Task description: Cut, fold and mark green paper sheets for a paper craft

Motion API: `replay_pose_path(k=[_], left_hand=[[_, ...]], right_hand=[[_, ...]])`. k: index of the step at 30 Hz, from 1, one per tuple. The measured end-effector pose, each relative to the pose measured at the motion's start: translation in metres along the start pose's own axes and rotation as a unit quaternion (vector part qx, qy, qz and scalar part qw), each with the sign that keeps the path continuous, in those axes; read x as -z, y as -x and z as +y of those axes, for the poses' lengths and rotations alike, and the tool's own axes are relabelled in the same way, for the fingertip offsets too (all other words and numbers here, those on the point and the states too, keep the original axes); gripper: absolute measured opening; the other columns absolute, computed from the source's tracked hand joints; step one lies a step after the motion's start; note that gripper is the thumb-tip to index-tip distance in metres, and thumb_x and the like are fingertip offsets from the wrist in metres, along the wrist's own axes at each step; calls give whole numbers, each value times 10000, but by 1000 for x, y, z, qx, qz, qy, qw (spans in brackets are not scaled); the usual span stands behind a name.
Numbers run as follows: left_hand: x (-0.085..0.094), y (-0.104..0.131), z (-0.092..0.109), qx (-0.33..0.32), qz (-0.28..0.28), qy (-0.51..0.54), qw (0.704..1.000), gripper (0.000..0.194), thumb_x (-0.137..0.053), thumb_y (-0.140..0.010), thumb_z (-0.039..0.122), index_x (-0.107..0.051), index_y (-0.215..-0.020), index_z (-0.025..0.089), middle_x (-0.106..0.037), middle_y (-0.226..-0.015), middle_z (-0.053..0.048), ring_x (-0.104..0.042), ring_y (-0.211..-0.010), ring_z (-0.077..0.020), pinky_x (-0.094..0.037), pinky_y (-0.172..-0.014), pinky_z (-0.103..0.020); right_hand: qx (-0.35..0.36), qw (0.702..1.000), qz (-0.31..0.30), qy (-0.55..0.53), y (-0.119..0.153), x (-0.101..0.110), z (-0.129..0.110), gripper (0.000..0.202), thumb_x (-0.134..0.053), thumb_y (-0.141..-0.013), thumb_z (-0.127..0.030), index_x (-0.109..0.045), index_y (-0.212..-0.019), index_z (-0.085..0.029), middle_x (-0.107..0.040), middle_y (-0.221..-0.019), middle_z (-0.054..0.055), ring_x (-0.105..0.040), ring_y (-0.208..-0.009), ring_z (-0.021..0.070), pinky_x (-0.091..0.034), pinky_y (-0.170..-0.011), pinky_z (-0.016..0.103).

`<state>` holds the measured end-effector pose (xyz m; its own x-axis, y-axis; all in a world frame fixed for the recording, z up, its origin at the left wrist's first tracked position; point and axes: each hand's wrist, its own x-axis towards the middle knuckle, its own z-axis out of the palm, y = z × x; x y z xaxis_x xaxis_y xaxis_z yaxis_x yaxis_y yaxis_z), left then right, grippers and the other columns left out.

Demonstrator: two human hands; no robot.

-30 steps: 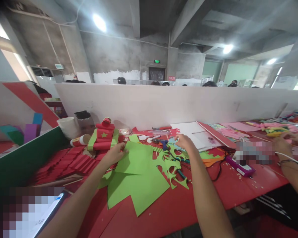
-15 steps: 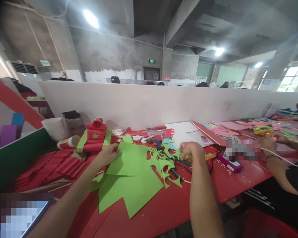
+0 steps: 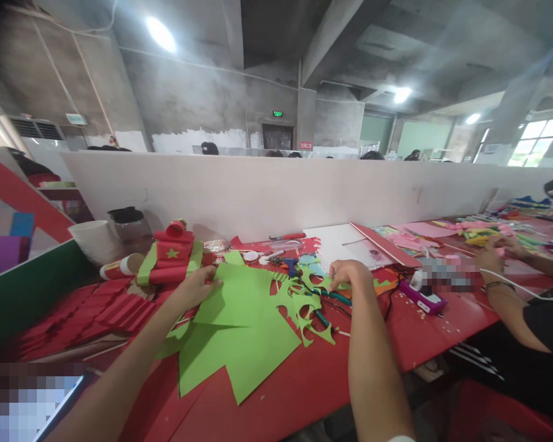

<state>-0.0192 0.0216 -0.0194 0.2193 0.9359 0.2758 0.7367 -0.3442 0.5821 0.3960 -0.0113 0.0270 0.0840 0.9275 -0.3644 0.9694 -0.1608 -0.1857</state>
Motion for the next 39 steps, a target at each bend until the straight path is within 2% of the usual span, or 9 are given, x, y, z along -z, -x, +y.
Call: replay_pose_path(k=[5, 10, 16, 20, 23, 27, 30, 35, 39], left_hand=[[-2, -2, -5, -6, 2, -14, 1000, 206, -523, -715, 397, -429, -686, 216, -531, -662, 12, -502, -632, -175, -363, -599, -279], [-1, -1, -1, -11, 0, -14, 1000, 193, -517, -715, 388, -429, -689, 218, -519, -661, 11, -494, -630, -175, -362, -603, -286], [0, 2, 2, -9, 11, 29, 999, 185, -573, -682, 370, -492, -692, 204, -572, -675, -1, -522, -643, -183, -383, -591, -281], [-1, 0, -2, -15, 5, 60, 998, 173, -587, -669, 358, -525, -700, 199, -568, -656, 7, -532, -642, -183, -408, -603, -282], [-3, -1, -5, -12, 12, 41, 999, 168, -577, -676, 349, -491, -669, 205, -516, -620, 23, -499, -615, -167, -392, -589, -273], [-4, -1, -6, -11, 8, 24, 1000, 165, -544, -706, 344, -452, -678, 209, -479, -617, 32, -470, -602, -157, -360, -577, -267], [-4, 0, -6, -10, -3, 29, 1000, 172, -541, -718, 355, -448, -696, 212, -491, -626, 30, -473, -607, -159, -355, -581, -269], [-2, 0, -4, -16, 2, 1, 1000, 189, -521, -728, 378, -427, -689, 218, -489, -646, 23, -474, -634, -169, -354, -604, -281], [-1, 0, -2, -18, -1, -13, 1000, 203, -505, -725, 381, -389, -668, 225, -475, -641, 23, -459, -623, -164, -343, -597, -278]], right_hand=[[-13, 1000, 13, 1, 0, -1, -2, 421, -821, -561, -324, -698, -955, -238, -670, -807, -5, -605, -700, 179, -409, -569, 253], [-27, 999, 20, 2, 1, 1, -3, 322, -805, -587, -334, -714, -880, -237, -663, -751, 2, -615, -694, 190, -414, -584, 262], [-8, 1000, 8, -12, 1, -3, 1, 527, -833, -542, -299, -669, -1040, -254, -656, -830, -9, -615, -700, 179, -434, -576, 255], [-3, 996, -4, -89, 1, -18, 17, 594, -809, -591, -270, -603, -1148, -269, -652, -788, -11, -610, -632, 166, -450, -552, 258], [58, 988, 26, -140, -1, -27, 31, 499, -775, -666, -315, -606, -1131, -250, -656, -857, 12, -613, -657, 156, -455, -558, 244], [120, 980, 60, -149, -5, -28, 37, 376, -662, -799, -355, -609, -1151, -235, -671, -970, 49, -637, -784, 177, -477, -638, 246], [130, 979, 88, -129, -3, -27, 34, 389, -678, -780, -307, -612, -1156, -232, -681, -1042, 58, -643, -873, 191, -480, -715, 247], [155, 974, 134, -100, 12, -35, 34, 395, -650, -794, -297, -614, -1182, -232, -687, -1115, 78, -659, -884, 210, -483, -724, 268], [186, 963, 179, -77, 18, -43, 40, 378, -647, -801, -303, -637, -1174, -240, -682, -1173, 77, -638, -1026, 247, -466, -847, 303]])
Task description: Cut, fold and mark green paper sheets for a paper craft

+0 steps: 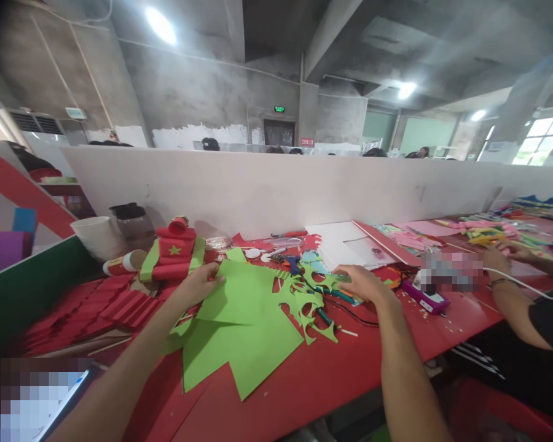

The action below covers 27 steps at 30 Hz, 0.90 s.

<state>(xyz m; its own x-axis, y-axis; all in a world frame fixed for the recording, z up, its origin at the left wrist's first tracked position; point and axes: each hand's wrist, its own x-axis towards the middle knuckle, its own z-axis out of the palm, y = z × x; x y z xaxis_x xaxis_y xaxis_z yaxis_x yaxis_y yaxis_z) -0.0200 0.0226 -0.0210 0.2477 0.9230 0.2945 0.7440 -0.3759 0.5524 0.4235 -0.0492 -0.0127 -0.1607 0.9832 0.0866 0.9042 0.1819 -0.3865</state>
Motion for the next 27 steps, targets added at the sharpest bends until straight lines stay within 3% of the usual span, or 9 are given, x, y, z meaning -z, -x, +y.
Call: replay_pose_path(k=[12, 19, 23, 25, 27], left_hand=[[1, 0, -1, 3, 7, 24, 1000, 203, -539, -713, 382, -428, -667, 218, -478, -633, 23, -460, -629, -167, -368, -604, -279], [1, -1, -3, -8, 7, 33, 999, 199, -534, -725, 373, -419, -667, 221, -518, -656, 7, -494, -636, -179, -382, -608, -286], [2, 1, 0, 11, 4, 29, 1000, 203, -567, -708, 377, -446, -676, 216, -540, -661, -4, -508, -645, -191, -390, -612, -295], [2, 1, 0, 16, 7, 24, 1000, 204, -574, -702, 375, -450, -679, 215, -540, -661, -4, -507, -643, -190, -391, -614, -296], [2, 0, 0, 15, 7, 21, 1000, 198, -565, -707, 375, -450, -678, 216, -532, -658, 1, -502, -643, -187, -391, -619, -296]], right_hand=[[-19, 1000, -17, -16, 0, -4, -1, 422, -663, -774, -279, -629, -1195, -290, -657, -1256, 21, -616, -1098, 260, -445, -947, 327], [-3, 1000, -2, -17, 1, -3, -3, 421, -571, -790, -170, -612, -1196, -276, -660, -1250, 24, -613, -1113, 227, -432, -939, 291], [-12, 1000, 22, 9, 3, -1, -4, 359, -524, -818, -163, -635, -1145, -260, -711, -1128, 45, -653, -977, 215, -445, -784, 254], [-32, 997, 33, 55, 1, 0, -3, 196, -532, -847, -232, -681, -974, -235, -736, -949, 50, -648, -860, 218, -416, -709, 251], [-59, 991, 50, 109, -1, 0, -1, 168, -534, -870, -304, -660, -796, -222, -704, -775, 42, -614, -758, 211, -368, -650, 251]])
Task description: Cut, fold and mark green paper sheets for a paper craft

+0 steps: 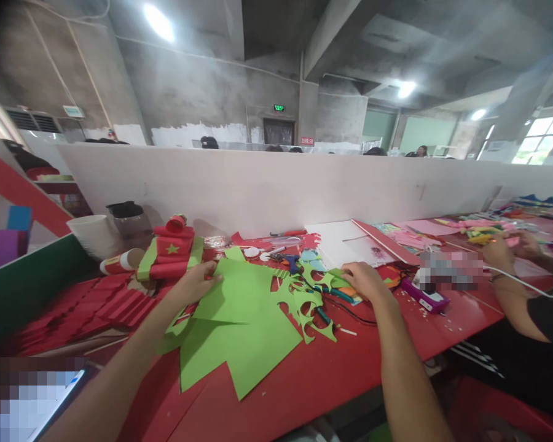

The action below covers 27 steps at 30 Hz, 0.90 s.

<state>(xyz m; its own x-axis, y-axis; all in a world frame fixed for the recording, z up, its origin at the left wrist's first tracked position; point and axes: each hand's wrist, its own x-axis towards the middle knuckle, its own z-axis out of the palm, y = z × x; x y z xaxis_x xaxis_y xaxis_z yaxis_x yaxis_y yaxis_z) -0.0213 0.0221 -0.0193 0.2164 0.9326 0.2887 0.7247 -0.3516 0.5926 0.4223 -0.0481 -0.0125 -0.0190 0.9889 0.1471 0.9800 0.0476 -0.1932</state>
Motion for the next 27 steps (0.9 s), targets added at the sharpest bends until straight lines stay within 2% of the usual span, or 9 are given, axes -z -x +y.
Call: replay_pose_path(k=[2, 6, 9, 12, 16, 22, 24, 25, 27], left_hand=[[0, 0, 0, -6, -4, 3, 1000, 191, -553, -712, 378, -461, -682, 214, -534, -661, 3, -500, -652, -187, -392, -625, -295], [0, 0, 0, -13, -12, 18, 1000, 182, -539, -722, 379, -484, -703, 206, -560, -690, -2, -510, -672, -188, -392, -630, -289], [0, 1, 1, -18, -7, 10, 1000, 175, -525, -733, 373, -473, -700, 209, -550, -684, 1, -507, -655, -181, -376, -616, -282], [-1, 2, 1, -19, 2, -8, 1000, 158, -527, -728, 349, -462, -687, 211, -535, -667, 8, -494, -632, -171, -351, -591, -273], [-3, 2, -1, -16, -2, -8, 1000, 122, -533, -720, 320, -492, -709, 205, -548, -673, 2, -511, -647, -176, -365, -601, -270], [-5, 4, -1, 16, -16, 9, 1000, 115, -558, -729, 292, -551, -782, 190, -625, -756, -29, -575, -708, -200, -399, -606, -263], [-5, 6, 1, 29, -22, 9, 999, 114, -570, -733, 276, -552, -799, 185, -634, -766, -32, -584, -705, -198, -398, -593, -256], [-5, 6, 2, 30, -23, 5, 999, 113, -574, -736, 266, -550, -809, 183, -634, -771, -31, -584, -701, -193, -397, -589, -253], [-7, 7, 3, 26, -22, -9, 999, 111, -574, -746, 247, -541, -832, 184, -629, -778, -23, -580, -695, -182, -395, -592, -247]], right_hand=[[-25, 998, 38, 32, -3, -1, 0, 212, -522, -890, -346, -617, -743, -225, -668, -717, 37, -584, -716, 207, -322, -611, 255], [-35, 987, 153, 41, -8, -1, -5, 185, -466, -937, -348, -584, -856, -230, -675, -825, 66, -581, -770, 230, -303, -611, 275], [-40, 976, 205, 56, -9, 4, -14, 202, -441, -960, -351, -576, -899, -214, -673, -842, 88, -584, -777, 245, -307, -619, 293], [-8, 965, 251, 78, -9, 20, -28, 202, -445, -969, -342, -579, -897, -209, -672, -858, 93, -591, -793, 245, -322, -641, 299], [65, 935, 336, 97, -9, 60, -59, 191, -463, -972, -317, -599, -892, -210, -669, -893, 83, -593, -811, 230, -350, -674, 303], [142, 851, 504, 38, 0, 138, -116, 202, -533, -953, -371, -631, -893, -206, -650, -866, 52, -587, -810, 212, -404, -716, 311], [165, 810, 561, -42, -1, 157, -128, 176, -584, -928, -366, -640, -906, -200, -641, -850, 36, -590, -811, 204, -425, -749, 325], [179, 779, 592, -105, -5, 162, -132, 170, -600, -918, -364, -641, -910, -200, -633, -825, 29, -590, -784, 196, -435, -744, 326], [213, 736, 593, -246, -19, 162, -135, 170, -605, -913, -370, -633, -929, -203, -634, -846, 36, -601, -783, 186, -459, -736, 318]])
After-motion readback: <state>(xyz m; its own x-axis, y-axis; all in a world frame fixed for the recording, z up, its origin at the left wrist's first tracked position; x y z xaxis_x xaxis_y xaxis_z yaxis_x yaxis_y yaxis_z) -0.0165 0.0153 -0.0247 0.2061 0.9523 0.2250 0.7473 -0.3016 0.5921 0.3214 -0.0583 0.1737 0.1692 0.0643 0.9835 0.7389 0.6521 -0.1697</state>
